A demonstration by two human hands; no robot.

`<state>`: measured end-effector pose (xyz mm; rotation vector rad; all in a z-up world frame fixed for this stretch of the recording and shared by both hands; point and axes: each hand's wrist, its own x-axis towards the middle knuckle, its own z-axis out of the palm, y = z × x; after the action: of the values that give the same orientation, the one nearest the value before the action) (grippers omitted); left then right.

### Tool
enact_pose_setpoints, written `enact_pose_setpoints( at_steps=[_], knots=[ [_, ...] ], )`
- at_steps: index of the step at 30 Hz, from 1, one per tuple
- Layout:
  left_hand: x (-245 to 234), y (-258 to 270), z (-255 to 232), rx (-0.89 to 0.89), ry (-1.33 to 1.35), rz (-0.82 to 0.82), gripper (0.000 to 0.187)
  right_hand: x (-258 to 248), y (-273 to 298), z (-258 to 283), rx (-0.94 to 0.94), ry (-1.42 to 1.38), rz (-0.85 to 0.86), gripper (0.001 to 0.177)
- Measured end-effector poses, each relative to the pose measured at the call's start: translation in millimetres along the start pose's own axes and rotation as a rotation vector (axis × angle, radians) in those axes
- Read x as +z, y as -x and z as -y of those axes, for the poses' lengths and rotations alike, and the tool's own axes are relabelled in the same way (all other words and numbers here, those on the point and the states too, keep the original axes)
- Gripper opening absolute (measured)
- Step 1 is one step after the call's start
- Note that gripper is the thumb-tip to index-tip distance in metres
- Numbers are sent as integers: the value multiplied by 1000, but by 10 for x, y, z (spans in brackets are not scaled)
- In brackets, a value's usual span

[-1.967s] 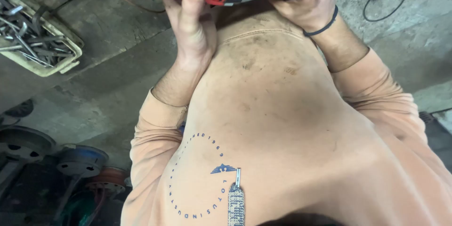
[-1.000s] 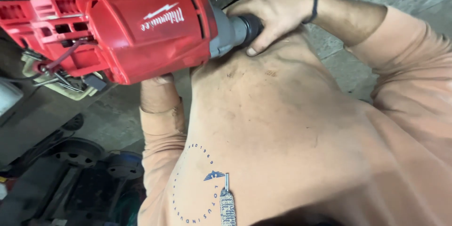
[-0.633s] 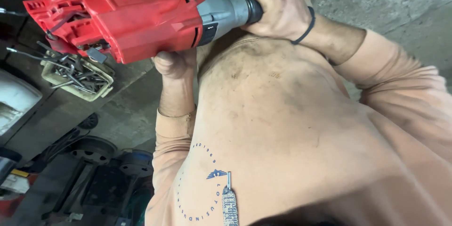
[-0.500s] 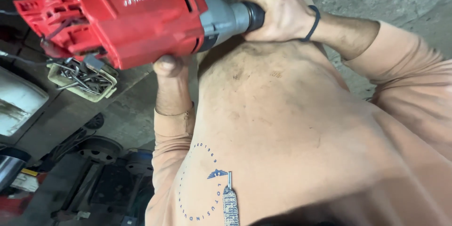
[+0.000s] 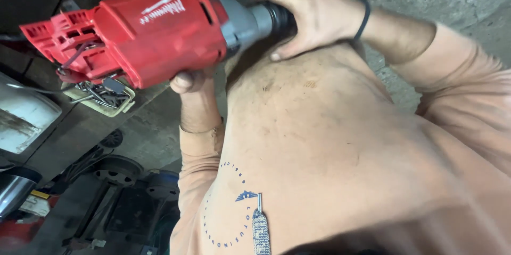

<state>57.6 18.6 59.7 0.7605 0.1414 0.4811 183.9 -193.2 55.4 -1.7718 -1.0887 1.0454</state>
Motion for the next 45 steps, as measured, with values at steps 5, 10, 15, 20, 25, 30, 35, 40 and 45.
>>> enact_pose_setpoints(
  at_steps=[5, 10, 15, 20, 25, 30, 35, 40, 45],
  knots=[
    [-388, 418, 67, -127, -30, -262, 100, 374, 64, -249, -256, 321, -578, 74],
    [-537, 552, 103, -261, -8, -226, 100, 366, 54, -310, -231, 135, -517, 42],
    [-149, 148, -22, -226, 5, 9, 105, 127, -14, -102, 85, -101, -68, 54],
    [-140, -71, 64, -189, 85, 280, 106, 233, -192, -559, -411, -280, 341, 64],
    [77, 16, -16, -163, 61, 132, 104, 112, 3, -374, 54, -339, 156, 80],
    [-715, 648, 492, -241, 77, -131, 93, 258, 111, -13, -169, 242, -468, 68],
    [-514, 544, 462, -268, 118, -166, 92, 368, 126, -261, -159, 344, -566, 51],
    [-433, 410, 344, -357, 130, -25, 102, 204, 189, -186, -144, 63, -316, 55],
    [-121, 32, 209, -246, 163, 200, 104, 187, 144, -750, 154, -709, 365, 58]
  ],
)
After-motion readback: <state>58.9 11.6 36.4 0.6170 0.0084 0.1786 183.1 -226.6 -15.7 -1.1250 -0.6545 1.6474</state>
